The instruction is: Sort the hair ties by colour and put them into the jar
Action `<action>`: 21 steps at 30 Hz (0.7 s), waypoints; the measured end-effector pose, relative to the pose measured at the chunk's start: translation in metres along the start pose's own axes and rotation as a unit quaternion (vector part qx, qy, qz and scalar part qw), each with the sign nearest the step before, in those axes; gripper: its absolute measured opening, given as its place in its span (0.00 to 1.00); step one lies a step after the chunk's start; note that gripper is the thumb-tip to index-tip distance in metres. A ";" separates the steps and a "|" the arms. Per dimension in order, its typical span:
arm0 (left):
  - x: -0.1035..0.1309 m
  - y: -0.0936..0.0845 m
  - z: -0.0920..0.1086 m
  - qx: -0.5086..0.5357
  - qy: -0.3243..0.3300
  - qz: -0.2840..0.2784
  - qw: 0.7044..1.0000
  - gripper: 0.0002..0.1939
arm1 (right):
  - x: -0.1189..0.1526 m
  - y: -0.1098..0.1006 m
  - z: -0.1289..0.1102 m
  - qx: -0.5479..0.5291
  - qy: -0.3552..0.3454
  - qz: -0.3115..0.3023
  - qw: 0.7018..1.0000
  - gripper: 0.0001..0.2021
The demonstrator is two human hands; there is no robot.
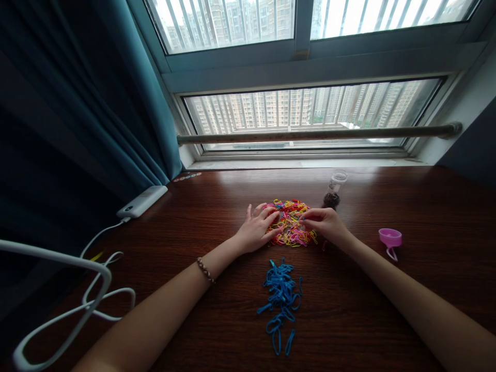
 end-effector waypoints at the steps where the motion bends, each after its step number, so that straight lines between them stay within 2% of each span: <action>1: 0.000 0.000 0.000 0.002 -0.001 0.001 1.000 0.24 | 0.000 0.000 -0.001 0.009 0.000 0.004 1.000 0.14; 6: 0.000 -0.003 0.001 0.010 0.003 0.015 1.000 0.23 | 0.002 -0.010 -0.013 0.068 -0.049 0.062 0.995 0.13; 10: 0.000 -0.001 0.000 0.007 0.003 0.009 1.000 0.24 | 0.002 -0.008 -0.013 0.063 -0.051 0.056 0.995 0.13; 17: 0.000 0.003 -0.001 -0.003 0.006 -0.008 1.000 0.26 | 0.005 0.008 -0.015 0.019 -0.027 -0.017 0.999 0.12; 21: 0.000 -0.005 0.002 0.039 0.021 0.013 0.999 0.23 | 0.014 0.028 -0.019 -0.049 0.049 -0.131 0.989 0.13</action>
Point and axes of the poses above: each hand's wrist, its own x-axis away from the middle knuckle, its own y-axis out of the palm, z = x × y, the point moved 8 cm from there along -x, towards the middle knuckle, and after that the axes turned 6 degrees about z, right-handed, at the moved point
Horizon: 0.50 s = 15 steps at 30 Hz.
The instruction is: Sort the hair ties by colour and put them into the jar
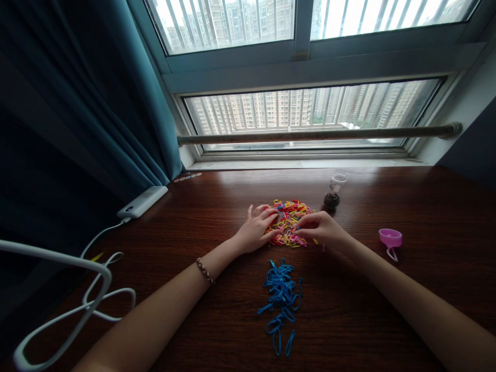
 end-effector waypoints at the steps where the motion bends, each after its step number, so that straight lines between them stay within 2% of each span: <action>1: 0.000 -0.004 0.000 0.019 0.001 0.015 1.000 0.21 | 0.003 0.008 -0.001 -0.013 0.022 -0.040 0.999 0.13; 5: 0.000 -0.019 -0.012 0.136 -0.019 0.108 0.985 0.13 | 0.026 0.047 -0.011 -0.047 0.094 -0.222 0.970 0.13; 7: 0.001 -0.021 -0.024 0.196 -0.053 0.139 0.969 0.11 | 0.038 0.062 -0.014 -0.054 0.119 -0.280 0.951 0.14; 12: 0.005 -0.012 -0.052 0.279 -0.172 0.152 0.932 0.11 | 0.051 0.075 -0.013 -0.061 0.150 -0.326 0.931 0.18; 15: 0.006 -0.009 -0.057 0.316 -0.201 0.154 0.914 0.10 | 0.045 0.072 -0.012 -0.062 0.134 -0.317 0.937 0.19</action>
Point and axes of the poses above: each hand's wrist, its own x-axis away from the middle knuckle, its own y-axis out of the palm, z = x × y, the point moved 8 cm from there along -x, towards the middle knuckle, and after that the axes turned 6 degrees about z, right-handed, at the moved point
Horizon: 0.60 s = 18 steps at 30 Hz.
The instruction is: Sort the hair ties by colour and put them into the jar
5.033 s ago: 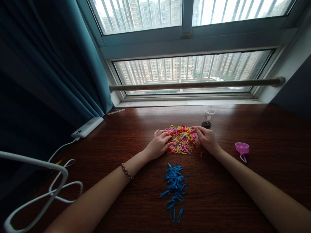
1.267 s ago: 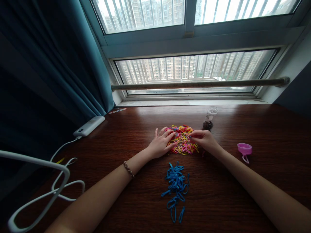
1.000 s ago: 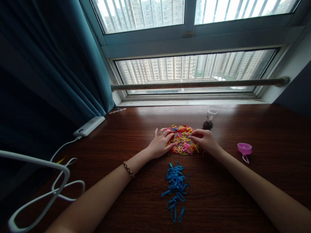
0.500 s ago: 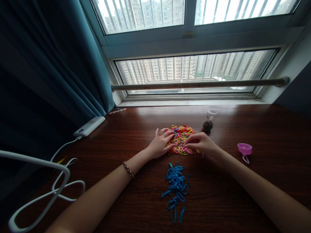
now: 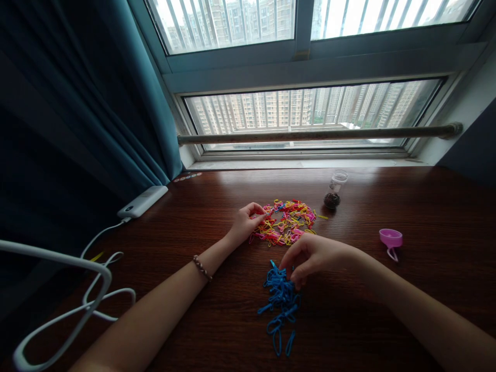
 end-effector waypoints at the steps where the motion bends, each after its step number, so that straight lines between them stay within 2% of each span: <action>1: 0.000 0.000 0.000 0.010 -0.004 0.000 1.000 0.10 | -0.001 -0.004 -0.001 0.004 -0.013 0.012 1.000 0.19; 4: 0.000 0.002 0.002 0.015 -0.006 -0.013 1.000 0.12 | -0.004 -0.023 -0.007 0.009 -0.059 0.081 0.995 0.16; 7: 0.000 0.003 0.007 -0.009 0.005 -0.022 1.000 0.14 | -0.001 -0.053 -0.010 0.009 -0.108 0.212 0.971 0.15; 9: 0.000 0.002 0.012 -0.029 0.023 -0.024 0.999 0.13 | 0.006 -0.077 -0.010 0.021 -0.142 0.325 0.935 0.15; 12: 0.000 0.003 0.019 -0.043 0.044 -0.030 0.998 0.10 | 0.022 -0.106 -0.007 0.099 -0.172 0.471 0.860 0.14; 14: 0.000 0.003 0.020 -0.041 0.045 -0.030 0.998 0.08 | 0.028 -0.116 -0.005 0.179 -0.176 0.521 0.816 0.13; 18: 0.000 0.003 0.012 -0.036 0.023 -0.024 0.999 0.09 | 0.033 -0.118 -0.007 0.314 -0.197 0.548 0.750 0.11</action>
Point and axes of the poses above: each hand's wrist, its own x-axis away from the middle knuckle, its own y-axis out of the palm, z = x × y, the point moved 8 cm from there along -x, towards the middle knuckle, and after that the axes turned 6 degrees about z, right-handed, at the moved point
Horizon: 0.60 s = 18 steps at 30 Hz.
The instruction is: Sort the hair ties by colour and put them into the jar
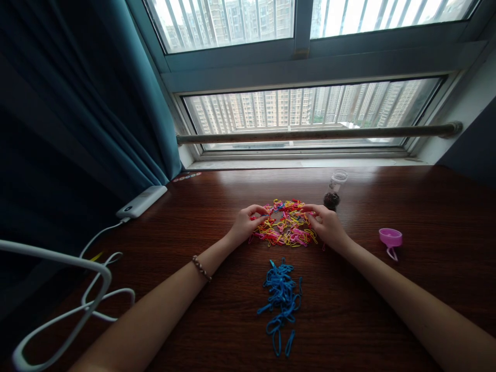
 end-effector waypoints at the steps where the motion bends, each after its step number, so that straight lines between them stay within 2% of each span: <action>1: 0.000 0.000 -0.002 0.000 -0.005 0.001 1.000 0.10 | 0.000 0.000 -0.001 0.018 -0.016 0.003 1.000 0.11; 9: 0.002 -0.003 -0.013 0.011 -0.029 0.017 0.999 0.15 | 0.006 0.014 -0.004 0.054 -0.090 -0.071 0.992 0.11; 13: 0.003 -0.003 -0.014 0.035 -0.046 0.026 0.998 0.16 | 0.006 0.017 0.000 0.076 -0.096 -0.075 0.990 0.12; 18: 0.003 -0.004 -0.014 0.037 -0.058 0.036 0.997 0.12 | 0.006 0.019 0.007 0.124 -0.096 -0.072 0.985 0.13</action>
Point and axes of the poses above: each hand's wrist, its own x-axis away from the middle knuckle, its own y-axis out of the palm, z = x × y, the point moved 8 cm from there along -x, towards the middle knuckle, and after that the axes turned 6 degrees about z, right-handed, at the moved point
